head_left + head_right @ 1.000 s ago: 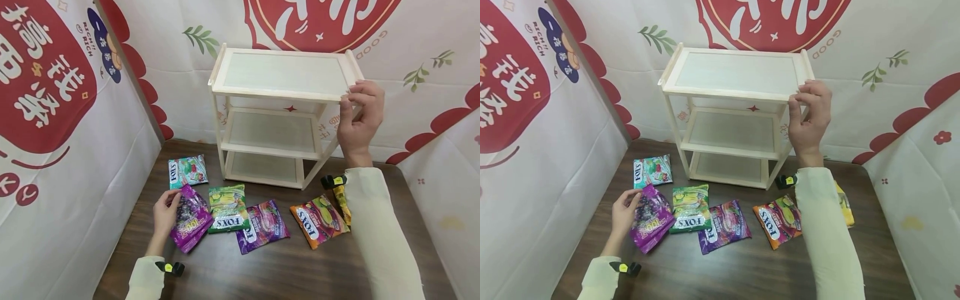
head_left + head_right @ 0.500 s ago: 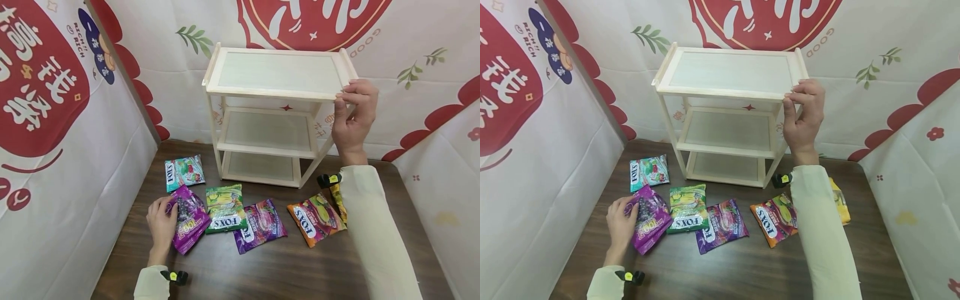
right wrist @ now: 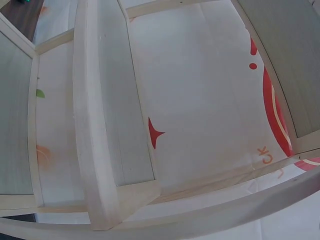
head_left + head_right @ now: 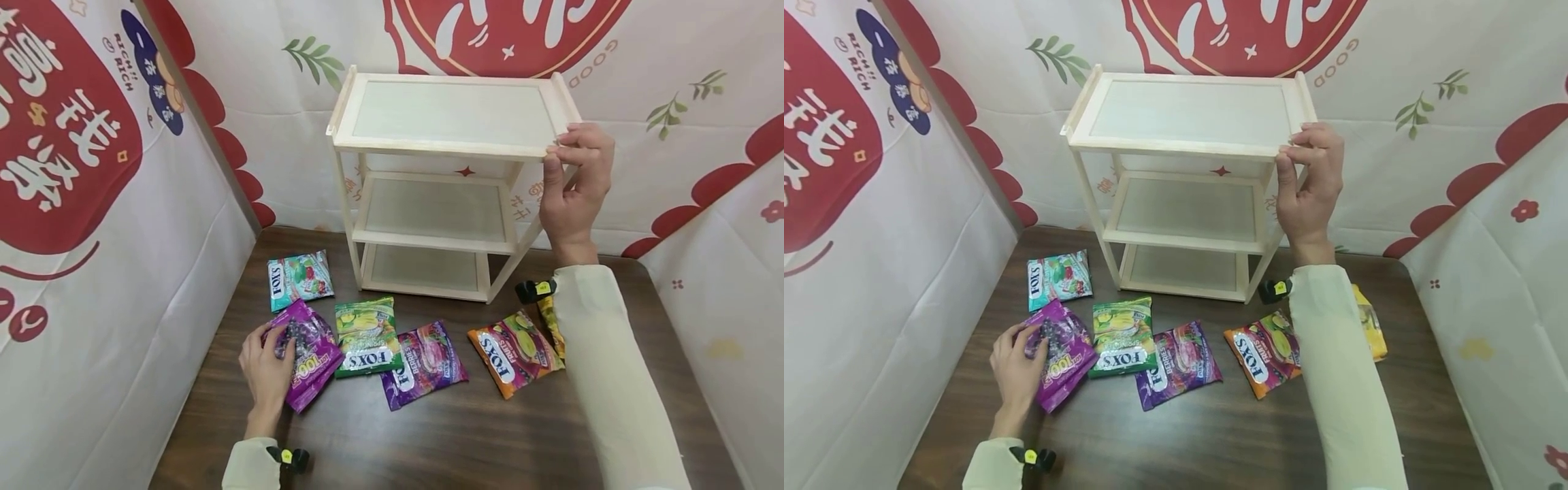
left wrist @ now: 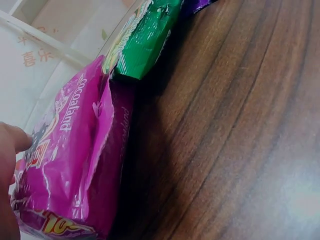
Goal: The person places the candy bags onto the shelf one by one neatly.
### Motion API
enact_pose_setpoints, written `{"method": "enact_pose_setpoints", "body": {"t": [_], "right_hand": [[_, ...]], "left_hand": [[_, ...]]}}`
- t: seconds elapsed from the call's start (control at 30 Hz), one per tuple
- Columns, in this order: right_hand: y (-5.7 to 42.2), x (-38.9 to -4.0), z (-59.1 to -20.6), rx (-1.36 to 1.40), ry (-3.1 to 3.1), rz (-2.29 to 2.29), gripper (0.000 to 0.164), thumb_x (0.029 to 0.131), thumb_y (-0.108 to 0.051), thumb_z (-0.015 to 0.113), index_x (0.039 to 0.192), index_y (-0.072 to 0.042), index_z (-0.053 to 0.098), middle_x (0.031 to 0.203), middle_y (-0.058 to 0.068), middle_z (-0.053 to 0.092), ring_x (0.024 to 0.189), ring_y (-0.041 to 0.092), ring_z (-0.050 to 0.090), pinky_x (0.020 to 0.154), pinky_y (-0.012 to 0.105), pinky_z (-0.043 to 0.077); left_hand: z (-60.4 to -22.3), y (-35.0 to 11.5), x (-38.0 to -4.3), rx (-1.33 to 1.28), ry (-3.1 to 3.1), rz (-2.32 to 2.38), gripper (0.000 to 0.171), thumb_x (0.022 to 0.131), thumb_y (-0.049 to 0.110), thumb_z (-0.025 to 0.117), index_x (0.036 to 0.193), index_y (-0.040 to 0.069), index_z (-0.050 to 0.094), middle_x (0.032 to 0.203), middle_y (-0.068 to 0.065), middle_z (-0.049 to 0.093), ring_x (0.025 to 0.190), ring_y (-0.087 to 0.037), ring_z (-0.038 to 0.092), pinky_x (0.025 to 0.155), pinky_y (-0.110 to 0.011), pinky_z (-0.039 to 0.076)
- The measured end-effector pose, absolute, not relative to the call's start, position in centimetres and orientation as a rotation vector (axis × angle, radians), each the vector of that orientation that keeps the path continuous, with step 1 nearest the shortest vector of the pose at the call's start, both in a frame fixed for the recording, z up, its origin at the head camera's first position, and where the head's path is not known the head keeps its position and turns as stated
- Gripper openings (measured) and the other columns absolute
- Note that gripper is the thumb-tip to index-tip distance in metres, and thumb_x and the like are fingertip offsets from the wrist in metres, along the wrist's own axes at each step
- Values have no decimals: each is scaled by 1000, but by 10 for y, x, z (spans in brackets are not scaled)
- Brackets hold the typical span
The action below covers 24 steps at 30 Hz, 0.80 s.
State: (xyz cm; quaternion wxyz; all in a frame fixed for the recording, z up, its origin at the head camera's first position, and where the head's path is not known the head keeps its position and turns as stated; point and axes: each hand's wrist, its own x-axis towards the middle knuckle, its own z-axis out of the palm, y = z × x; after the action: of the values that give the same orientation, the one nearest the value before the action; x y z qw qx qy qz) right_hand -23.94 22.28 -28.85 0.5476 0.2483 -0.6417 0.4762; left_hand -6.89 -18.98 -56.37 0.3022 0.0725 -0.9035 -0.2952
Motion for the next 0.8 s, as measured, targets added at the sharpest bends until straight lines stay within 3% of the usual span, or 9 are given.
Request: {"method": "enact_pose_setpoints", "body": {"t": [0.3,0.5,0.8], "right_hand": [[226,-242,-290,591,-1534,1136,57,87,-48,63,87,7,53,101,17,56,110,30,49,103,44,36],[227,-242,-291,583,-1532,1139,53,87,-45,63,87,7,53,101,18,56,110,29,49,103,43,36],[227,-243,-292,574,-1529,1132,52,87,-43,62,86,7,52,101,17,56,110,30,49,103,43,36]], "left_hand": [[-563,-177,-72,316,-2572,-793,44,81,23,76,121,11,62,134,-18,45,128,-38,33,92,-65,28],[-562,-172,-76,225,-2639,-767,46,82,28,75,123,11,61,135,-16,45,129,-36,34,97,-69,22],[-560,-156,-87,51,-2723,-762,49,81,31,75,124,14,61,134,-14,46,129,-35,34,95,-69,23]]}}
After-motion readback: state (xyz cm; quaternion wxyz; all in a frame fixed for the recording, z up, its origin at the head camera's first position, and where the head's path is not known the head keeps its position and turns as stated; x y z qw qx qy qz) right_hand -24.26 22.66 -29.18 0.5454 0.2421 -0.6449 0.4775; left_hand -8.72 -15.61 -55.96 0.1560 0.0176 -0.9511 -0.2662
